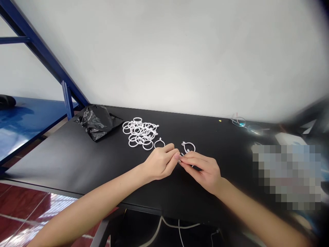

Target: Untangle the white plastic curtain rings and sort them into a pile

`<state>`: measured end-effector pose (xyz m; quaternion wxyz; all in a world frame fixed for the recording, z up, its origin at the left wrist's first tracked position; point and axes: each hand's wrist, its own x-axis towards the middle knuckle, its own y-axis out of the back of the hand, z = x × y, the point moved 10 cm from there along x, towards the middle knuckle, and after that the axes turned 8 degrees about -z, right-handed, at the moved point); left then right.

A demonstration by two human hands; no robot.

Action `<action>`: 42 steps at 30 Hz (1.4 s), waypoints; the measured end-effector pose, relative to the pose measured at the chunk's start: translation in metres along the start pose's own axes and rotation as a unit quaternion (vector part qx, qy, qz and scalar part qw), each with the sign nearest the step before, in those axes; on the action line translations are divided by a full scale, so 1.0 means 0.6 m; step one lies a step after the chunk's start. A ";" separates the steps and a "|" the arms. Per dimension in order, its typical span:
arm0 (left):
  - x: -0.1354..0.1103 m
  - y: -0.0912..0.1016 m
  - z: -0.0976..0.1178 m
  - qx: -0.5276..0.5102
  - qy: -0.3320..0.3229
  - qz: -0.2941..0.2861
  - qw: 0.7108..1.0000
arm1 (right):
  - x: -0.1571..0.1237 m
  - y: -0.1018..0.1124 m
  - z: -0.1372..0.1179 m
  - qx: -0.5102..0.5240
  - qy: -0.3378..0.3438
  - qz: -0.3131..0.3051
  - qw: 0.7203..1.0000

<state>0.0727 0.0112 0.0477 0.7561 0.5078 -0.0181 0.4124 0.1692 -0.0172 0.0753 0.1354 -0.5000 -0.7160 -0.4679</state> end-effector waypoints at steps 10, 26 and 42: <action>0.007 0.014 -0.026 0.074 0.045 -0.010 0.996 | -0.001 0.014 0.028 -0.005 -0.039 -0.006 0.999; 0.000 0.056 -0.151 0.277 0.154 -0.009 0.948 | -0.059 0.040 0.211 -0.154 -0.368 -0.091 0.913; 0.009 -0.036 0.005 0.094 -0.073 -0.135 0.984 | -0.057 0.039 0.202 -0.142 -0.360 -0.087 0.918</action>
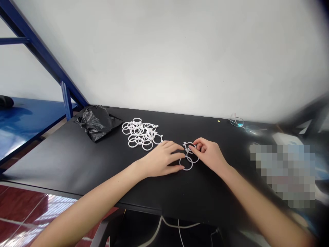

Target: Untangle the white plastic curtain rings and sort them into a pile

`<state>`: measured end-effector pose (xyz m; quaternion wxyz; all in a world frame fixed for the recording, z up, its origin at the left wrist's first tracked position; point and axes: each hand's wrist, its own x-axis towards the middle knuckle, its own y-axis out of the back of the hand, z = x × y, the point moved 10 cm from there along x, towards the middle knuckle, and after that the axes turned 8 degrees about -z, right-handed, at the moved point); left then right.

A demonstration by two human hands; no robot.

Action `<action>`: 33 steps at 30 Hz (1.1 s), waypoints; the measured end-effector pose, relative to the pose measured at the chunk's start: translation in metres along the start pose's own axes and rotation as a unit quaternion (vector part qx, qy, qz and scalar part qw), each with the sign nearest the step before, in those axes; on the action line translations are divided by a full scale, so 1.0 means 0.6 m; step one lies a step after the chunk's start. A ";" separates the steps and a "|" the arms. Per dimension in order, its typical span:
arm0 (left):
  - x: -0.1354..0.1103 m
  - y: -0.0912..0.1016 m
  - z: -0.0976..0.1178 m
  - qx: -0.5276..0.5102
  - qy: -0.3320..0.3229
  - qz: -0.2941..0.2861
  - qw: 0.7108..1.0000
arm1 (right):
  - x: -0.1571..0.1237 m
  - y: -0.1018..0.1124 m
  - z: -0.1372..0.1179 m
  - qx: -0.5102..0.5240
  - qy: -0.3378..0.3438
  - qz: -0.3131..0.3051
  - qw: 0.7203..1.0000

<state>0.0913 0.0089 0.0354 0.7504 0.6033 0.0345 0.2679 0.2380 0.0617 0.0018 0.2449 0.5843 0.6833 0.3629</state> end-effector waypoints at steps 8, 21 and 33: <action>0.002 -0.039 -0.001 -0.007 0.014 -0.070 0.997 | -0.004 -0.015 -0.036 -0.027 0.080 -0.063 0.994; -0.001 -0.029 -0.010 -0.032 0.025 -0.057 0.998 | -0.011 0.019 -0.045 0.009 0.095 0.027 0.995; -0.003 -0.003 -0.032 -0.258 0.107 0.075 0.957 | -0.046 -0.005 -0.102 0.179 0.166 0.038 0.969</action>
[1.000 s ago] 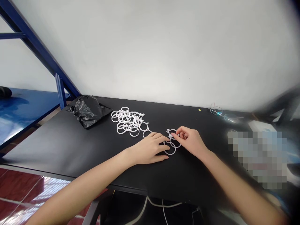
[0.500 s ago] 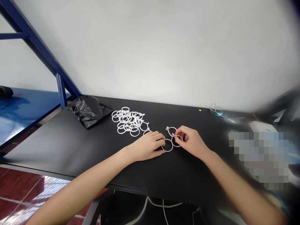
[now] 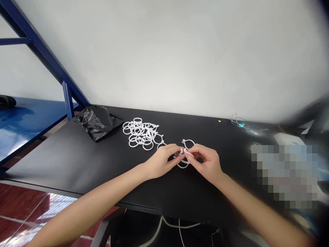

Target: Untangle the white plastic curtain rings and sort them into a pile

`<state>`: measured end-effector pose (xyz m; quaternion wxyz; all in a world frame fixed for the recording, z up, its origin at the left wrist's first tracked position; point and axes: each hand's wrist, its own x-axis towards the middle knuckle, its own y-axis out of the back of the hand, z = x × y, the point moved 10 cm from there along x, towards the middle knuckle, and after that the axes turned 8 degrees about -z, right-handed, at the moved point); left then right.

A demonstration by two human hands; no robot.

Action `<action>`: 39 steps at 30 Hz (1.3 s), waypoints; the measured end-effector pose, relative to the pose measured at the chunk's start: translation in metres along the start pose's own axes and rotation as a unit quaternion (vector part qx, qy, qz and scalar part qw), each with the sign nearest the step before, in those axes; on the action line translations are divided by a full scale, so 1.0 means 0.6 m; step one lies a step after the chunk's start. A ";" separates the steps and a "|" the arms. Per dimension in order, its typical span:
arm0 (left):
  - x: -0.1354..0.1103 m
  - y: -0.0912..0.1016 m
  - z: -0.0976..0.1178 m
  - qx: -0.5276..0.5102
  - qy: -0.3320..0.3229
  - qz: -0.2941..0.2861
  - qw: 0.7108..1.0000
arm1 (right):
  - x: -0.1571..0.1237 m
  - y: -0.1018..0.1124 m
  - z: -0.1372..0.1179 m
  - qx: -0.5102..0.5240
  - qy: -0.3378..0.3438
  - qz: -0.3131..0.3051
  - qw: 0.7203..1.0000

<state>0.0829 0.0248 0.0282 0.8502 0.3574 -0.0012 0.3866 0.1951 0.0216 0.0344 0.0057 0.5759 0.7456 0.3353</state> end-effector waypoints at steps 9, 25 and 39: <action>-0.001 0.003 0.010 0.038 -0.026 -0.023 0.999 | 0.004 -0.005 0.011 0.151 -0.040 -0.037 0.987; -0.001 0.011 0.012 -0.040 -0.022 -0.019 0.999 | -0.005 -0.002 0.004 0.020 -0.019 -0.001 1.000; -0.001 0.031 0.015 0.019 -0.017 0.001 1.000 | -0.003 0.003 0.016 0.053 -0.021 0.002 0.998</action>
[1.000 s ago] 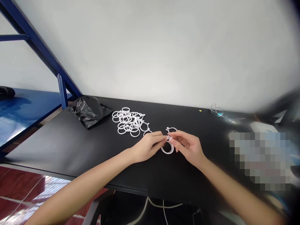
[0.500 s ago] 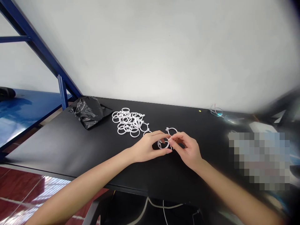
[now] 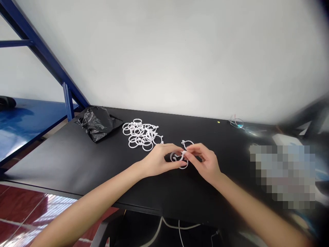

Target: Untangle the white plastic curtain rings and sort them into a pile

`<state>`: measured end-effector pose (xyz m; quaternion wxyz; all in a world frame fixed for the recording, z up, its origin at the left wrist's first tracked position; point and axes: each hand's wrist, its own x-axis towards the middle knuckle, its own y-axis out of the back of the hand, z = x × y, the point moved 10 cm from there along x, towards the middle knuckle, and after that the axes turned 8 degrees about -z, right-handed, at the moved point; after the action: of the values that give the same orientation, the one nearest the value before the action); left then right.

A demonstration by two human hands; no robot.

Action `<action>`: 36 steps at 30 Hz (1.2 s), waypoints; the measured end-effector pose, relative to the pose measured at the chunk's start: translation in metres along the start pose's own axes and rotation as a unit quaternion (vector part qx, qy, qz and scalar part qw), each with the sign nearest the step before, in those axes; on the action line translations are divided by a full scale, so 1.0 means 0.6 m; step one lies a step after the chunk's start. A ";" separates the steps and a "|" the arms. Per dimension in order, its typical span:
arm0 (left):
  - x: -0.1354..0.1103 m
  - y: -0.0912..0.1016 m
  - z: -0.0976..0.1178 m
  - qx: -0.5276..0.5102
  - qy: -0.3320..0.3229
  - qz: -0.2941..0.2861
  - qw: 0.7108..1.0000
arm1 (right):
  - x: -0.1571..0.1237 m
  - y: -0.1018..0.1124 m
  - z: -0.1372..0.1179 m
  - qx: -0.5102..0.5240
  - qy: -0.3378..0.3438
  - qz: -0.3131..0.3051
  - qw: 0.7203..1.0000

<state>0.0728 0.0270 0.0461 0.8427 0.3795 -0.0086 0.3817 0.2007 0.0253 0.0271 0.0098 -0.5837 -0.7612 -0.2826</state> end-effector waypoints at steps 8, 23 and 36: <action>-0.017 0.076 -0.066 0.312 0.034 0.131 0.940 | 0.022 0.038 0.029 -0.215 -0.013 -0.005 0.976; -0.025 0.095 -0.091 0.381 0.127 0.138 0.905 | 0.020 0.015 0.022 -0.192 -0.018 -0.039 0.980; -0.006 -0.016 -0.003 -0.014 -0.025 0.016 0.999 | -0.006 -0.026 -0.069 -0.081 0.169 -0.033 0.982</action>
<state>0.0761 0.0220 0.0376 0.8409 0.3774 -0.0414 0.3857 0.1750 0.0015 0.0544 0.0814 -0.5010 -0.7421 -0.4379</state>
